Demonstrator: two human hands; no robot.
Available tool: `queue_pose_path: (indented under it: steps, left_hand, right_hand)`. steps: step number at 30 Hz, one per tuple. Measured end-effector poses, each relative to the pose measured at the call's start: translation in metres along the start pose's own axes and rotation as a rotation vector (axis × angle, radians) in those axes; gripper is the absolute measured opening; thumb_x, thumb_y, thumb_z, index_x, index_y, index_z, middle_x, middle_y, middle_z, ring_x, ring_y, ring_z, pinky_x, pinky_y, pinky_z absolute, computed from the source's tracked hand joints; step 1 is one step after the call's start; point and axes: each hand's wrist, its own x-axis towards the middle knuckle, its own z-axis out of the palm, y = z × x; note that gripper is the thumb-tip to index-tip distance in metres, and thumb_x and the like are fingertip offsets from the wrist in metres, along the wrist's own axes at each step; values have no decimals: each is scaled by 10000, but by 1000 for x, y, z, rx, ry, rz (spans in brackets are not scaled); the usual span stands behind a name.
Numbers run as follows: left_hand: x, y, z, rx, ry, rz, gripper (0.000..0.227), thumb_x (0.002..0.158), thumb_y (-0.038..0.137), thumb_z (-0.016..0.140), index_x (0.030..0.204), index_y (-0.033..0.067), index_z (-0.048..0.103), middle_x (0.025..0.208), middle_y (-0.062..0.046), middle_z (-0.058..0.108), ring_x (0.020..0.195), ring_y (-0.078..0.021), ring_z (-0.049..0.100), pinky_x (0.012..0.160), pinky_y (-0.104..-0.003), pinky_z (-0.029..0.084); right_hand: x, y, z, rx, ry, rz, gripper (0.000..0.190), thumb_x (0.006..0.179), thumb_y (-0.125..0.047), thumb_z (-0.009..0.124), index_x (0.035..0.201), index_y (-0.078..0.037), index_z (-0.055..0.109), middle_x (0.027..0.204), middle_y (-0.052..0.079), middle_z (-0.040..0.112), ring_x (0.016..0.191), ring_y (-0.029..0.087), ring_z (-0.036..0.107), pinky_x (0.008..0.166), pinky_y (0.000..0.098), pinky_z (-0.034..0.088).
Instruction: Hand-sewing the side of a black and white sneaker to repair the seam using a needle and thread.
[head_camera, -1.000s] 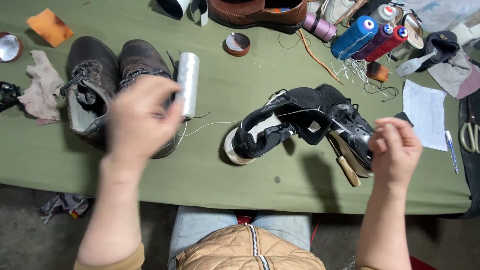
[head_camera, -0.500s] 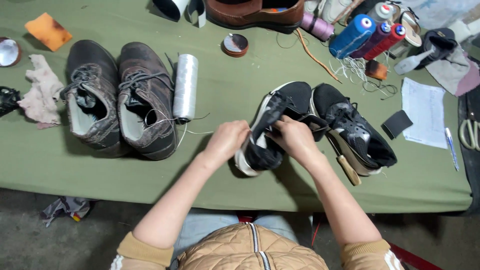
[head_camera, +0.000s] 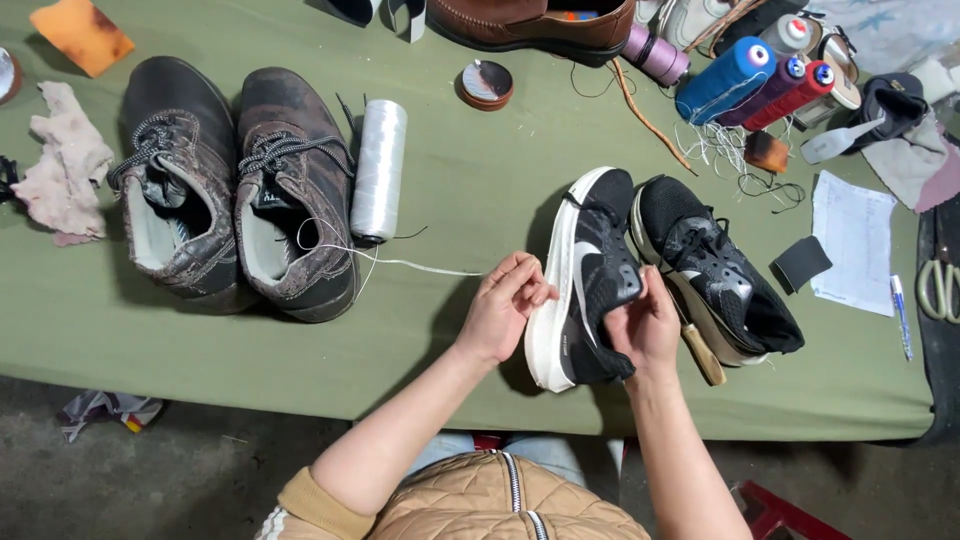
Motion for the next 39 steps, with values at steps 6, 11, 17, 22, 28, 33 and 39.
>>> queue_pose_path:
  steps: [6,11,17,22,28,33,39]
  left_hand:
    - [6,1,1,12,18,35,181,1060,137,545,891,75,563,706,49,338,587,-33,302,678,-250,434]
    - [8,1,-13,48,60,31,180,1054,142,562,883,88,578,732,13,446,581,-44,302,651,-255,413]
    - [6,11,-3,97,47,49,230,1044,137,572,826,68,561,685,37,347,590,-33,275,627,-223,374]
    - [6,14,3,141,26,46,241,1048,140,573,818,67,571,673,33,344,586,-34,285,611,-211,352]
    - [2,30,5,693,-135,108,220,993,182,668,808,72,626,641,49,494,651,-41,417,612,-197,412]
    - [1,56,-4,982,21,176,306,889,403,769,818,156,603,590,21,538,596,-89,491,584,-247,410]
    - [-3,77,4,1345,75,94,225,930,360,696,839,193,577,739,59,617,691,-89,562,668,-261,450]
  right_hand:
    - [-1,11,12,-181,235,-79,281,1023,-251,631,768,-185,534,543,-14,495,456,89,547,467,161,422]
    - [15,23,-20,-410,130,-117,306,1071,-281,593,801,-156,519,545,39,453,409,116,513,346,201,387]
    - [4,21,5,-449,103,-254,291,1088,-192,570,807,-124,537,608,38,566,503,89,545,473,212,469]
    - [9,18,5,-536,50,-301,308,1109,-165,552,804,-119,548,662,3,568,596,63,529,593,204,470]
    - [1,-2,7,-648,-187,-392,313,1123,-186,503,820,-109,495,860,71,587,717,98,479,634,238,378]
    - [-36,-67,17,-695,-299,-517,259,1063,-138,568,857,18,591,1085,271,626,801,257,692,644,315,571]
    - [-77,-121,16,-1057,-289,-589,289,1058,-48,517,779,-11,579,941,156,640,564,157,544,514,241,433]
